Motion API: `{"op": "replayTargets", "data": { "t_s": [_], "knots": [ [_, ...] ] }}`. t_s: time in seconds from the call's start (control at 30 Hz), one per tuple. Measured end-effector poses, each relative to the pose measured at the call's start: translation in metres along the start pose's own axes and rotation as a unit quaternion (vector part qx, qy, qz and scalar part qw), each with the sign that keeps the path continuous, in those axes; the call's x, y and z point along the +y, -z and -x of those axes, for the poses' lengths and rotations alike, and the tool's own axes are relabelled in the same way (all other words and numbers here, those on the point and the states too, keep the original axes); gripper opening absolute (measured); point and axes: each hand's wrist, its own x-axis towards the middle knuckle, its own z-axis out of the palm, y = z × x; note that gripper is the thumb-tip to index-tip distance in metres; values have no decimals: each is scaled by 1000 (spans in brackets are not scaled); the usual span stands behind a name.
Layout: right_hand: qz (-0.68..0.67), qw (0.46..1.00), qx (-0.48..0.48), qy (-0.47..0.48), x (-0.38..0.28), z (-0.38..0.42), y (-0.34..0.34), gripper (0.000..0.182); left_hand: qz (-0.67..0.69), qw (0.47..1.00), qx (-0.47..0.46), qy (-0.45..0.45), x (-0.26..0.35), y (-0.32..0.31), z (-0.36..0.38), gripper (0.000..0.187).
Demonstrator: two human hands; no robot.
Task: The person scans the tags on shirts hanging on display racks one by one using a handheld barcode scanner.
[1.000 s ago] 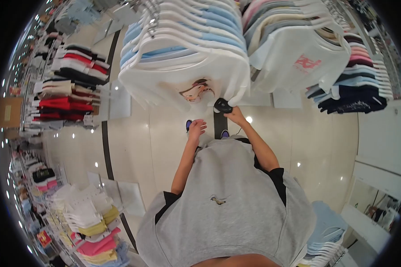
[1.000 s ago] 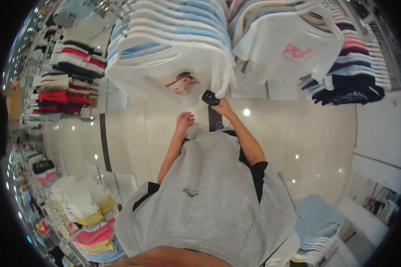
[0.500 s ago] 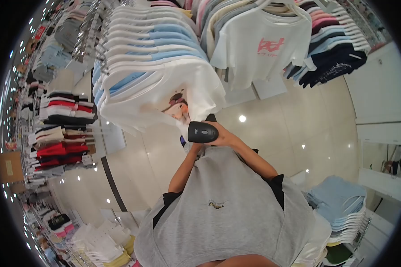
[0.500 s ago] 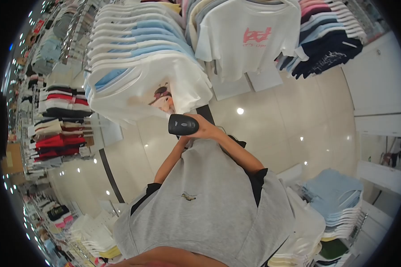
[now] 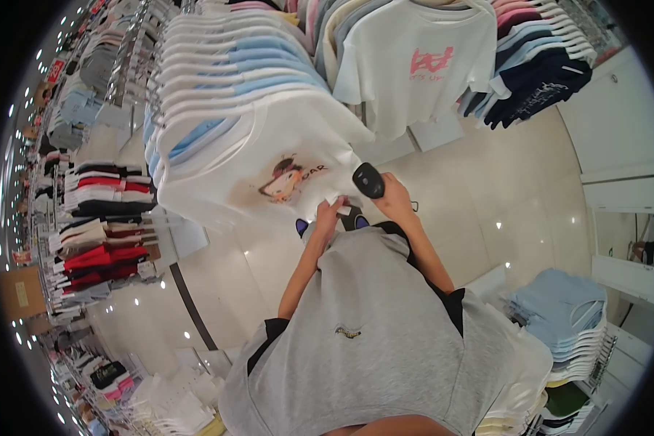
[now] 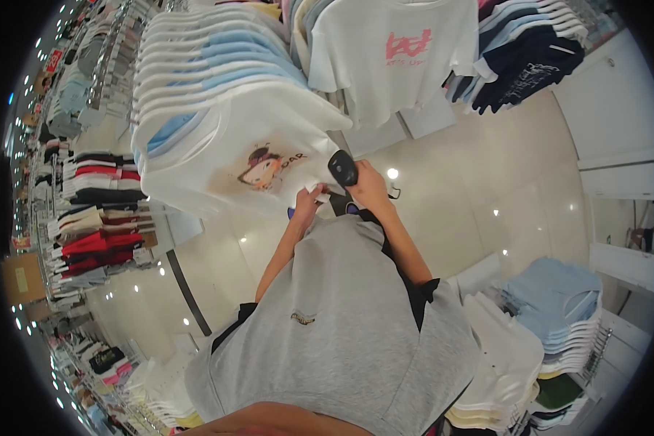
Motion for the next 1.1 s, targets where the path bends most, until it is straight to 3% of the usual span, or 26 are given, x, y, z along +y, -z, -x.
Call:
{"op": "replayTargets", "data": {
  "t_s": [0.2,0.27,0.3,0.37,0.4,0.5,0.53,0.6,0.67,0.7,0.73,0.8,0.83,0.87,0.9,0.93,0.97,1.07,1.1],
  "knots": [
    [-60,996,-22,-63,22,20,-1,53,38,999,-5,-29,23,-7,14,24],
    [-53,996,-35,-65,32,23,-4,59,-51,998,37,-28,24,-10,16,40],
    [-83,994,-23,-68,32,24,-4,60,-50,998,33,-34,6,-5,6,40],
    [-146,986,-24,-78,34,20,-2,65,-198,968,124,-90,-41,14,-24,57],
    [-184,979,-34,-83,27,17,2,65,-197,968,119,-98,-31,8,-17,57],
    [-256,961,-87,-53,24,9,-3,72,-175,981,-8,-85,4,-2,7,72],
    [-277,953,-114,-37,20,8,-6,75,-175,980,-12,-91,13,-10,12,72],
    [-354,919,-172,-9,8,6,-16,72,-49,976,-164,-136,28,-29,26,58],
    [-408,881,-236,-36,5,3,-28,67,14,990,-129,-47,27,-43,35,49],
    [-377,900,-217,22,-2,1,-26,55,78,993,-73,-50,33,-55,43,36],
    [-373,902,-217,29,-10,-7,-13,55,79,992,-76,-57,36,-56,45,36],
    [-234,945,-210,86,-22,-29,14,38,168,978,-98,-78,45,-51,48,24],
    [-212,965,-101,120,-20,-47,22,27,186,973,-105,-91,51,-51,52,16],
    [-198,977,-62,41,-46,-70,59,23,186,972,-106,-96,50,-47,52,16],
    [-345,938,18,24,-47,-99,78,22,157,976,-94,-120,44,-41,51,15],
    [-430,891,97,107,-28,-140,97,22,128,978,-81,-143,41,-38,51,15],
    [-447,876,162,84,-41,-167,128,25,103,979,-73,-162,40,-38,53,14],
    [-575,797,174,63,-65,-249,198,33,38,986,-55,-155,36,-35,59,13],
    [-575,797,173,66,-71,-266,209,33,38,985,-55,-158,36,-33,60,13]
  ]
}}
